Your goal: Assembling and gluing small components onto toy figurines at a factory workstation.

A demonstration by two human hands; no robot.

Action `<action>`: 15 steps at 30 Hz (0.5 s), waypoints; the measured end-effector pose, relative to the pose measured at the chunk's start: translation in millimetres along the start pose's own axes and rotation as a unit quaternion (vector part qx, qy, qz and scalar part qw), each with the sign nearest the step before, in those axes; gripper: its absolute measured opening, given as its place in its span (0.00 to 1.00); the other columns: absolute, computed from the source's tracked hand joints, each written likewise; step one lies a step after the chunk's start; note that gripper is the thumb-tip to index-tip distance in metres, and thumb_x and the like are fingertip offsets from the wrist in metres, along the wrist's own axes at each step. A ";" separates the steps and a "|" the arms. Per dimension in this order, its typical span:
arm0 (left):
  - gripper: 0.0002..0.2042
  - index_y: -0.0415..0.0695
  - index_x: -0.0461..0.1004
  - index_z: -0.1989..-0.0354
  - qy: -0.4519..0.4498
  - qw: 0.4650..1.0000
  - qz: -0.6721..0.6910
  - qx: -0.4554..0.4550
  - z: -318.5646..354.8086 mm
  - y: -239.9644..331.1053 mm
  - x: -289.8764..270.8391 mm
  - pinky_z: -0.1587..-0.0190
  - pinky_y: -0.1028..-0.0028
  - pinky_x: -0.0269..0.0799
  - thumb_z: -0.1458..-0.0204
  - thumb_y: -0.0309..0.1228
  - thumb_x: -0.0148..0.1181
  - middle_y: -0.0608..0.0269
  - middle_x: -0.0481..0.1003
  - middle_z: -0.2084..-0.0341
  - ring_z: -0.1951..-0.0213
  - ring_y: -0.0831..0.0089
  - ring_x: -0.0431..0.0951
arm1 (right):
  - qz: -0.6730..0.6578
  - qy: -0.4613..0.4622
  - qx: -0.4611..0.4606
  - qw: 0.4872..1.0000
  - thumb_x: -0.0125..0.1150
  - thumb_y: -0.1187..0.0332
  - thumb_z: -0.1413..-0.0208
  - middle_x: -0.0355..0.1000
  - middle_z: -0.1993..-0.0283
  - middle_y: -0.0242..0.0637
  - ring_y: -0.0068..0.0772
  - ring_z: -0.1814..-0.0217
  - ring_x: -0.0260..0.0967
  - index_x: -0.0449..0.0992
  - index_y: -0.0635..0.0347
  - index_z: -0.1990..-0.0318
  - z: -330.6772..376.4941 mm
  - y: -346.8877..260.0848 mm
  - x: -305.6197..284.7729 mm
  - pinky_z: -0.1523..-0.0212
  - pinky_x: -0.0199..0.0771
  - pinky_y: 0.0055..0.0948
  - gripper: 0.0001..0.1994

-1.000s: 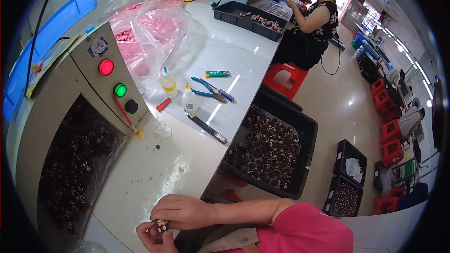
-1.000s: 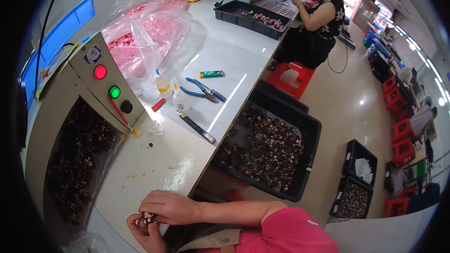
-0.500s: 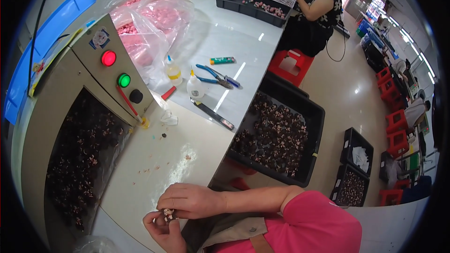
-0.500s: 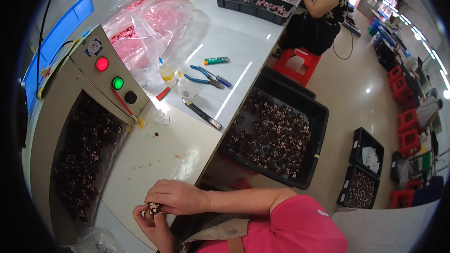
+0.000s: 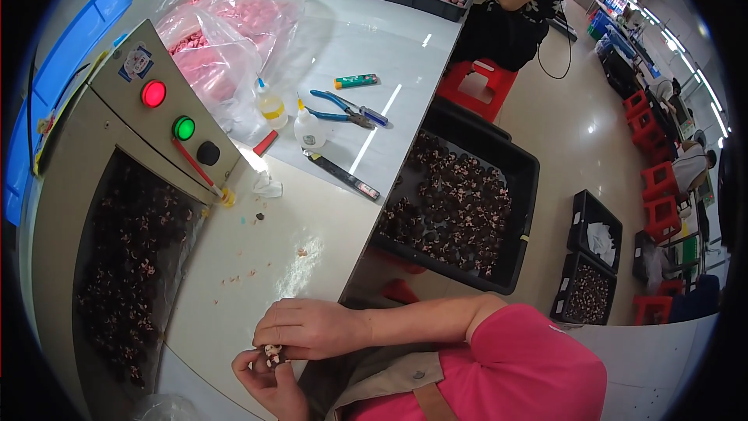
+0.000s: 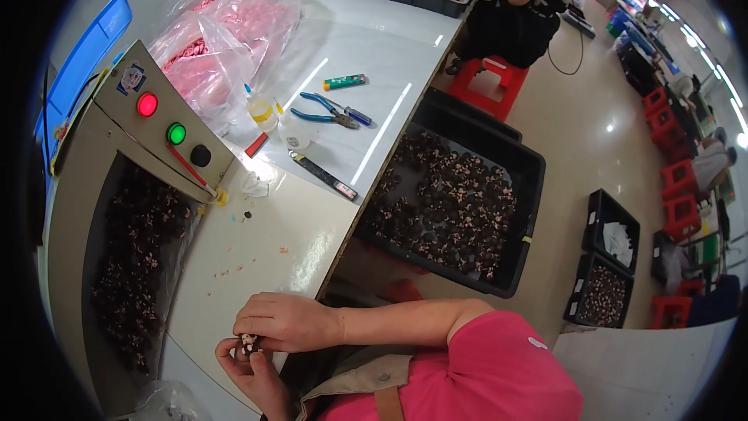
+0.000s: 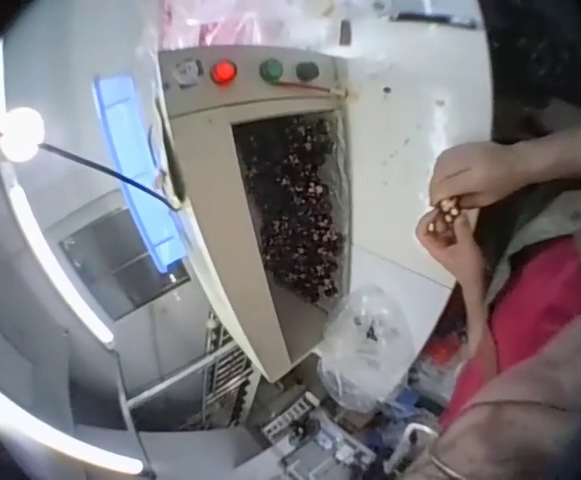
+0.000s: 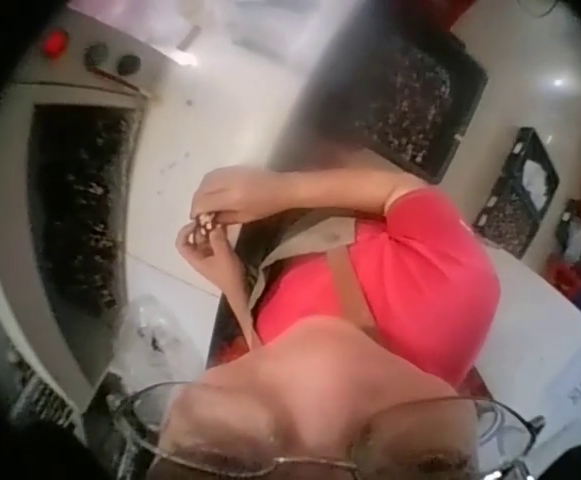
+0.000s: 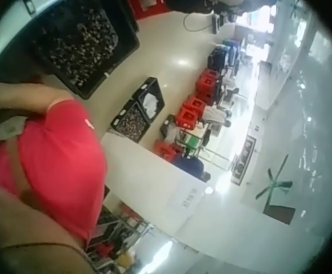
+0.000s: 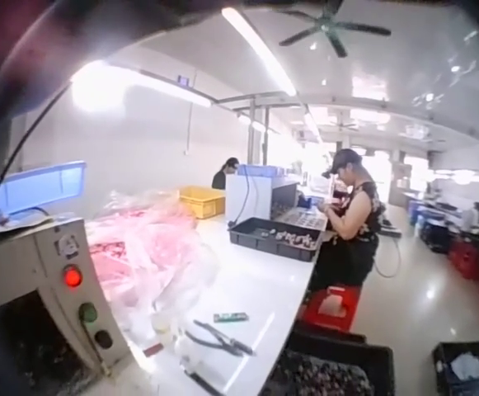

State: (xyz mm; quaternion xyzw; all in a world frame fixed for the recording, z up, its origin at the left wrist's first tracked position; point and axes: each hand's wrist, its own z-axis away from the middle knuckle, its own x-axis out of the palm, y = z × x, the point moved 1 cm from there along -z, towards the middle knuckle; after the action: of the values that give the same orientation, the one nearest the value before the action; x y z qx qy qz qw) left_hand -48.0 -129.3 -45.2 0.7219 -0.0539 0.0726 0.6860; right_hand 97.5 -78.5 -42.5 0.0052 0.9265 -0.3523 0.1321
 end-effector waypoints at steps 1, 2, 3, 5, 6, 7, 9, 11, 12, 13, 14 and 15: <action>0.21 0.44 0.56 0.53 -0.002 1.000 0.006 0.005 -0.9 -0.2 1.2 0.55 0.77 0.66 0.50 0.31 0.59 0.59 0.68 0.64 0.60 0.75 0.68 | 0.002 -0.003 -0.002 1.000 0.62 0.73 0.59 0.67 0.62 0.36 0.38 0.63 0.67 0.70 0.61 0.60 -1.0 0.5 -1.1 0.62 0.69 0.31 0.15; 0.21 0.44 0.56 0.53 -0.001 1.000 0.008 0.009 -0.7 0.0 0.0 0.55 0.77 0.66 0.50 0.31 0.59 0.59 0.68 0.64 0.60 0.75 0.68 | 0.004 -0.006 -0.006 1.000 0.62 0.73 0.59 0.67 0.62 0.36 0.38 0.63 0.67 0.70 0.61 0.60 -1.2 -0.5 -0.6 0.62 0.69 0.31 0.15; 0.19 0.43 0.56 0.53 0.000 1.000 -0.001 0.007 0.5 0.6 -2.9 0.56 0.78 0.66 0.50 0.28 0.57 0.60 0.68 0.65 0.61 0.76 0.68 | -0.004 -0.007 0.002 1.000 0.62 0.73 0.59 0.67 0.62 0.36 0.38 0.62 0.66 0.69 0.61 0.61 -0.6 -1.9 1.3 0.61 0.68 0.31 0.15; 0.18 0.43 0.56 0.53 0.003 1.000 -0.006 0.008 0.3 7.3 -0.7 0.56 0.79 0.66 0.50 0.25 0.55 0.61 0.68 0.66 0.62 0.77 0.67 | -0.011 -0.011 0.007 1.000 0.62 0.72 0.60 0.66 0.62 0.35 0.39 0.61 0.65 0.68 0.60 0.61 -0.7 -3.1 1.6 0.60 0.67 0.32 0.16; 0.17 0.42 0.57 0.53 0.018 0.999 -0.031 -0.033 1.0 11.8 0.6 0.55 0.77 0.66 0.51 0.20 0.53 0.58 0.68 0.63 0.60 0.74 0.69 | -0.007 -0.009 0.005 1.000 0.62 0.72 0.60 0.66 0.62 0.35 0.39 0.60 0.65 0.68 0.60 0.61 -1.0 -3.2 0.0 0.59 0.67 0.32 0.16; 0.17 0.40 0.58 0.54 0.035 0.995 -0.059 -0.077 4.0 17.6 -0.5 0.53 0.76 0.67 0.51 0.16 0.52 0.55 0.68 0.61 0.58 0.71 0.70 | -0.006 -0.005 0.007 1.000 0.62 0.72 0.60 0.66 0.62 0.35 0.39 0.60 0.65 0.68 0.60 0.61 -0.9 -6.6 1.6 0.59 0.67 0.32 0.15; 0.17 0.40 0.58 0.53 0.034 0.994 -0.068 -0.079 7.5 23.6 -1.6 0.53 0.76 0.67 0.51 0.16 0.52 0.55 0.68 0.61 0.57 0.71 0.70 | -0.009 -0.007 0.012 1.000 0.62 0.72 0.60 0.66 0.62 0.35 0.39 0.60 0.65 0.68 0.60 0.61 -0.9 -13.5 3.3 0.59 0.67 0.32 0.15; 0.17 0.40 0.57 0.53 0.035 0.993 -0.075 -0.078 8.3 27.1 -2.5 0.53 0.76 0.67 0.51 0.16 0.52 0.55 0.68 0.60 0.57 0.70 0.70 | -0.011 -0.010 0.014 1.000 0.61 0.73 0.60 0.66 0.62 0.35 0.39 0.60 0.65 0.68 0.60 0.61 -3.4 -16.2 4.4 0.59 0.67 0.32 0.15; 0.18 0.41 0.57 0.53 0.034 0.993 -0.073 -0.085 8.8 28.2 -3.7 0.53 0.75 0.67 0.51 0.17 0.52 0.55 0.67 0.60 0.57 0.70 0.70 | -0.012 -0.008 0.014 1.000 0.61 0.73 0.60 0.66 0.62 0.35 0.39 0.60 0.65 0.68 0.61 0.62 -3.9 -17.1 5.6 0.59 0.67 0.32 0.15; 0.18 0.41 0.57 0.53 0.034 0.993 -0.071 -0.092 9.1 29.0 -4.7 0.52 0.75 0.67 0.51 0.17 0.53 0.55 0.67 0.59 0.56 0.70 0.69 | -0.014 -0.008 0.013 1.000 0.61 0.73 0.60 0.66 0.62 0.35 0.39 0.60 0.65 0.68 0.61 0.62 -4.9 -17.4 6.5 0.59 0.67 0.32 0.15; 0.18 0.41 0.57 0.53 0.038 0.992 -0.072 -0.093 8.2 25.8 -7.4 0.52 0.75 0.67 0.51 0.17 0.53 0.55 0.67 0.59 0.56 0.70 0.69 | -0.018 -0.010 0.014 1.000 0.61 0.73 0.60 0.66 0.62 0.35 0.39 0.60 0.65 0.68 0.61 0.62 -5.8 -17.2 7.6 0.59 0.67 0.32 0.15; 0.17 0.42 0.57 0.53 0.021 0.997 -0.052 -0.053 6.2 19.8 -10.8 0.55 0.78 0.66 0.51 0.18 0.51 0.58 0.67 0.63 0.60 0.74 0.68 | -0.021 -0.010 0.014 1.000 0.62 0.73 0.60 0.66 0.62 0.35 0.39 0.60 0.65 0.68 0.61 0.62 -6.5 -16.6 8.8 0.59 0.67 0.32 0.15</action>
State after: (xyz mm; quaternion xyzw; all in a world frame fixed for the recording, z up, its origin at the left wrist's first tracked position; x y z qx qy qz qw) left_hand -61.9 -136.8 -28.0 0.6850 -0.0054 0.0490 0.7269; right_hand 85.7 -87.4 -29.3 -0.0155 0.9199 -0.3682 0.1338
